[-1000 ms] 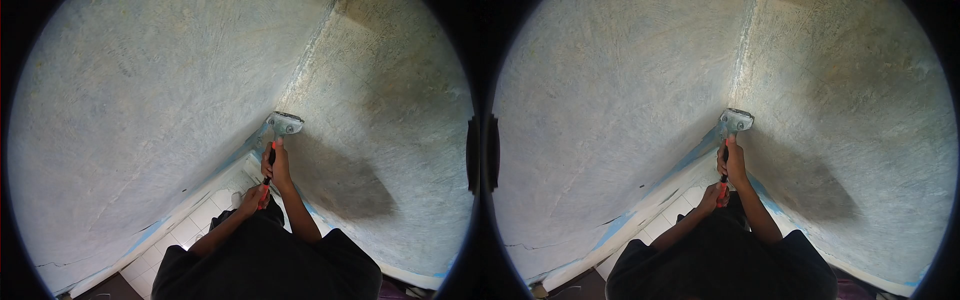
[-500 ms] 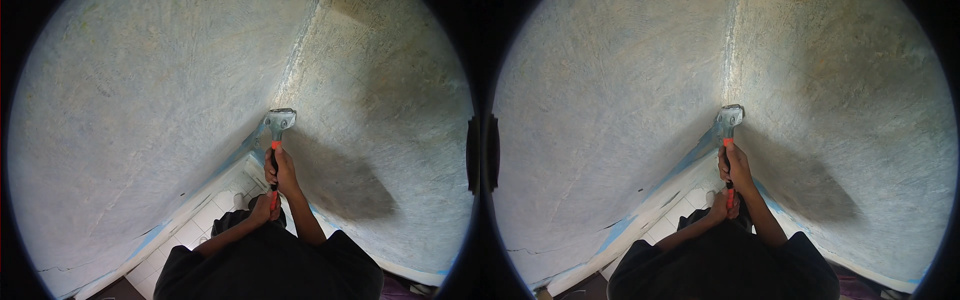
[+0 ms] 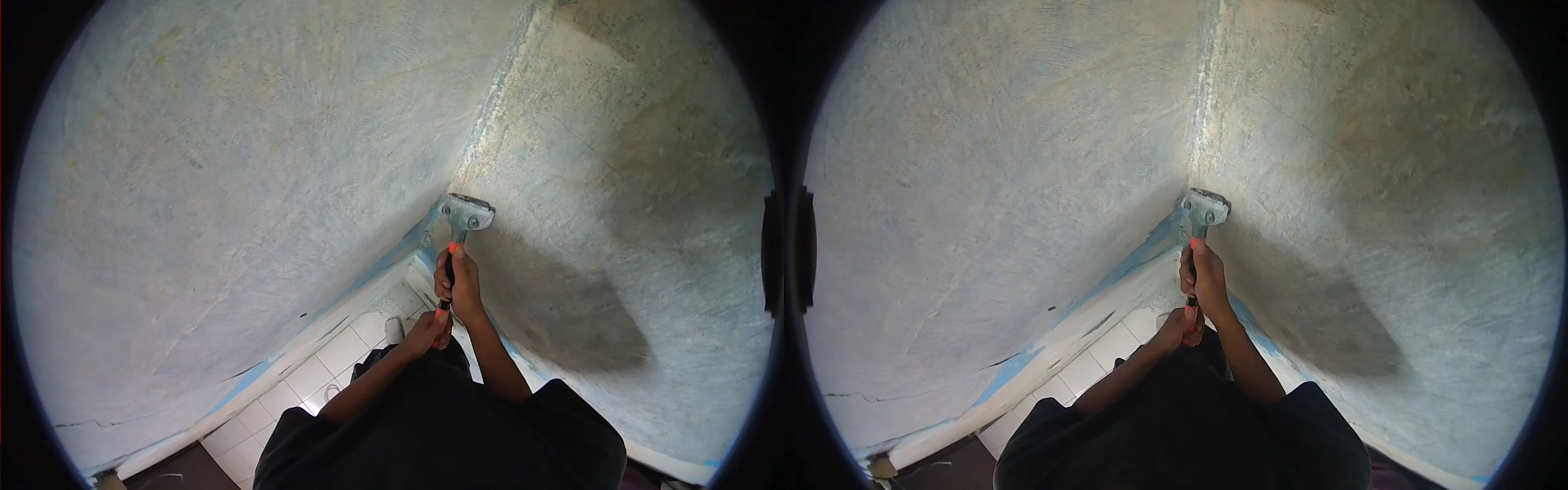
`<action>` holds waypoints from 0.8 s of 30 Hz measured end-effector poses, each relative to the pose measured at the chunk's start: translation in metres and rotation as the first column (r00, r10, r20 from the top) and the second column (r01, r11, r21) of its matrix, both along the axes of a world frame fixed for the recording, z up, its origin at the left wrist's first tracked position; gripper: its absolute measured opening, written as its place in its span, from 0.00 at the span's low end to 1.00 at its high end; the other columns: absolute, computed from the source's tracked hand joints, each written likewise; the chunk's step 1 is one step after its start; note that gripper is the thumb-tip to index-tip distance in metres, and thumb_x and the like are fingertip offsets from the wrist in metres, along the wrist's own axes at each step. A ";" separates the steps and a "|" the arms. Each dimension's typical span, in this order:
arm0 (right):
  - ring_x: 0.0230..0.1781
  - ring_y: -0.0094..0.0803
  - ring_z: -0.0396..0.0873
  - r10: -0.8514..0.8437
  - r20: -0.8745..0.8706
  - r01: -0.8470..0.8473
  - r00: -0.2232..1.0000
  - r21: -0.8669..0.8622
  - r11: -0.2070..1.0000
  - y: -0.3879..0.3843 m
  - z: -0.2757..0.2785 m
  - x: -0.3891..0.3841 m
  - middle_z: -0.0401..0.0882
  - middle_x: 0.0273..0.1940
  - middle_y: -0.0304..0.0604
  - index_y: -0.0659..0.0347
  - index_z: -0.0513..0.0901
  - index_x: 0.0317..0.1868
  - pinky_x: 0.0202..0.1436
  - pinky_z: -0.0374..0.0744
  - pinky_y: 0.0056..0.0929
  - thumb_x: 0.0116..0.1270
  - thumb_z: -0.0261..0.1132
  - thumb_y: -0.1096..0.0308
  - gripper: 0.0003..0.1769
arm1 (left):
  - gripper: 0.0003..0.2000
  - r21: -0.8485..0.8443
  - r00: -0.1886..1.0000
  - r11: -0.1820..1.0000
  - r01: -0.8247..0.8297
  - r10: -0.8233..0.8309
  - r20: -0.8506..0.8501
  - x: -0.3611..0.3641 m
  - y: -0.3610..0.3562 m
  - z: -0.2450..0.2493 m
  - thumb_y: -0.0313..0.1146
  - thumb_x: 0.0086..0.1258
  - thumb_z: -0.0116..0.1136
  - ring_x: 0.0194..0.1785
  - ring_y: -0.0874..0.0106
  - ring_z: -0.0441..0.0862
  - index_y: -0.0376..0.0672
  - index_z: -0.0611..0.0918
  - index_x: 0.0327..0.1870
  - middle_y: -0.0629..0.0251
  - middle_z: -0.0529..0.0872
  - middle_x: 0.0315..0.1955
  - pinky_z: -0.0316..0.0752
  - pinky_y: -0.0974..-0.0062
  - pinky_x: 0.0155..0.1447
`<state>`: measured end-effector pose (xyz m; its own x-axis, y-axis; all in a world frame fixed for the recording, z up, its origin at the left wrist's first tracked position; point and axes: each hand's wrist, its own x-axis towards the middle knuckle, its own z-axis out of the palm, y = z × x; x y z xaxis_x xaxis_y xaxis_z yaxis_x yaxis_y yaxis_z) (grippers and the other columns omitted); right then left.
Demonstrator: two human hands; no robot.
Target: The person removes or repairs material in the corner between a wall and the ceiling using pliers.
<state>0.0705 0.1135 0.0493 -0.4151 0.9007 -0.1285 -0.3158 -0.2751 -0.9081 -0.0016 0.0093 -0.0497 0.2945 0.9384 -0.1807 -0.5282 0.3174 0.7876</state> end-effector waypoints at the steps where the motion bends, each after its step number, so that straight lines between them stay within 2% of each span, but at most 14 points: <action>1: 0.10 0.17 0.54 -0.008 0.017 0.008 1.000 -0.001 1.000 -0.001 -0.004 -0.001 0.57 0.15 0.31 0.59 0.69 0.35 0.13 0.56 0.19 0.76 0.44 0.39 0.29 | 0.23 -0.011 0.997 0.999 0.032 -0.033 -0.068 0.000 0.001 -0.004 0.52 0.77 0.45 0.18 0.78 0.70 0.41 0.71 0.28 0.69 0.70 0.14 0.65 0.78 0.25; 2: 0.10 0.16 0.54 -0.014 0.034 0.014 0.999 -0.004 1.000 -0.001 -0.005 -0.001 0.57 0.15 0.30 0.59 0.69 0.35 0.13 0.56 0.19 0.76 0.44 0.39 0.29 | 0.21 -0.026 0.989 0.998 0.062 -0.065 -0.135 0.000 0.002 -0.007 0.50 0.76 0.48 0.19 0.78 0.71 0.41 0.72 0.28 0.69 0.71 0.14 0.66 0.78 0.26; 5: 0.10 0.16 0.54 0.033 0.038 -0.033 0.999 0.003 0.999 0.004 0.001 0.002 0.58 0.15 0.30 0.58 0.68 0.35 0.13 0.56 0.19 0.76 0.45 0.40 0.28 | 0.17 -0.090 0.993 0.991 0.096 -0.101 -0.053 -0.001 0.009 -0.003 0.44 0.73 0.57 0.19 0.79 0.71 0.42 0.73 0.27 0.71 0.72 0.15 0.66 0.78 0.26; 8: 0.10 0.16 0.57 0.052 -0.003 -0.052 0.999 -0.003 0.999 0.004 0.008 0.004 0.59 0.16 0.30 0.58 0.66 0.30 0.13 0.57 0.18 0.77 0.46 0.43 0.27 | 0.15 -0.075 0.957 0.976 0.206 -0.217 -0.194 0.003 0.013 0.019 0.41 0.71 0.59 0.18 0.79 0.70 0.42 0.74 0.26 0.71 0.72 0.15 0.65 0.79 0.24; 11: 0.10 0.16 0.57 0.053 -0.007 -0.054 0.999 -0.031 0.998 0.006 0.007 0.005 0.59 0.15 0.31 0.58 0.66 0.30 0.13 0.57 0.18 0.77 0.46 0.44 0.26 | 0.14 -0.211 0.987 0.974 0.089 -0.115 -0.114 0.011 0.012 0.013 0.40 0.69 0.60 0.17 0.79 0.70 0.42 0.74 0.27 0.72 0.72 0.14 0.63 0.80 0.23; 14: 0.11 0.17 0.57 0.079 -0.003 -0.079 0.997 0.018 0.997 0.006 -0.001 0.007 0.59 0.16 0.31 0.57 0.68 0.35 0.14 0.58 0.19 0.76 0.45 0.41 0.26 | 0.13 -0.217 0.985 0.976 0.030 -0.066 -0.161 0.013 0.009 0.002 0.40 0.69 0.59 0.16 0.79 0.69 0.42 0.74 0.28 0.72 0.72 0.14 0.62 0.79 0.21; 19: 0.11 0.17 0.56 0.101 -0.027 -0.101 0.995 -0.023 0.995 0.007 0.019 0.003 0.59 0.16 0.31 0.57 0.67 0.35 0.14 0.58 0.19 0.77 0.45 0.42 0.25 | 0.13 -0.276 0.970 0.961 -0.011 -0.057 -0.236 0.011 0.005 0.036 0.41 0.69 0.59 0.15 0.79 0.68 0.42 0.75 0.29 0.72 0.72 0.13 0.61 0.78 0.19; 23: 0.10 0.17 0.56 0.081 -0.075 -0.084 0.994 -0.033 0.996 0.002 0.002 0.003 0.58 0.16 0.30 0.57 0.67 0.35 0.14 0.58 0.19 0.77 0.45 0.43 0.25 | 0.13 -0.289 0.948 0.956 -0.052 -0.043 -0.314 0.011 0.000 0.010 0.42 0.69 0.58 0.14 0.79 0.69 0.42 0.75 0.30 0.72 0.72 0.13 0.61 0.78 0.19; 24: 0.10 0.17 0.55 0.085 -0.072 -0.086 0.994 -0.015 0.996 0.004 0.006 0.000 0.58 0.15 0.30 0.57 0.67 0.34 0.13 0.58 0.19 0.77 0.45 0.43 0.25 | 0.13 -0.271 0.947 0.961 -0.050 -0.041 -0.320 0.008 0.001 0.019 0.42 0.69 0.58 0.14 0.79 0.69 0.42 0.75 0.30 0.72 0.72 0.12 0.61 0.78 0.18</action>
<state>0.0709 0.1174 0.0556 -0.4990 0.8593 -0.1119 -0.3538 -0.3199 -0.8789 0.0067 0.0106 -0.0309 0.1743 0.8410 -0.5122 -0.2651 0.5411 0.7981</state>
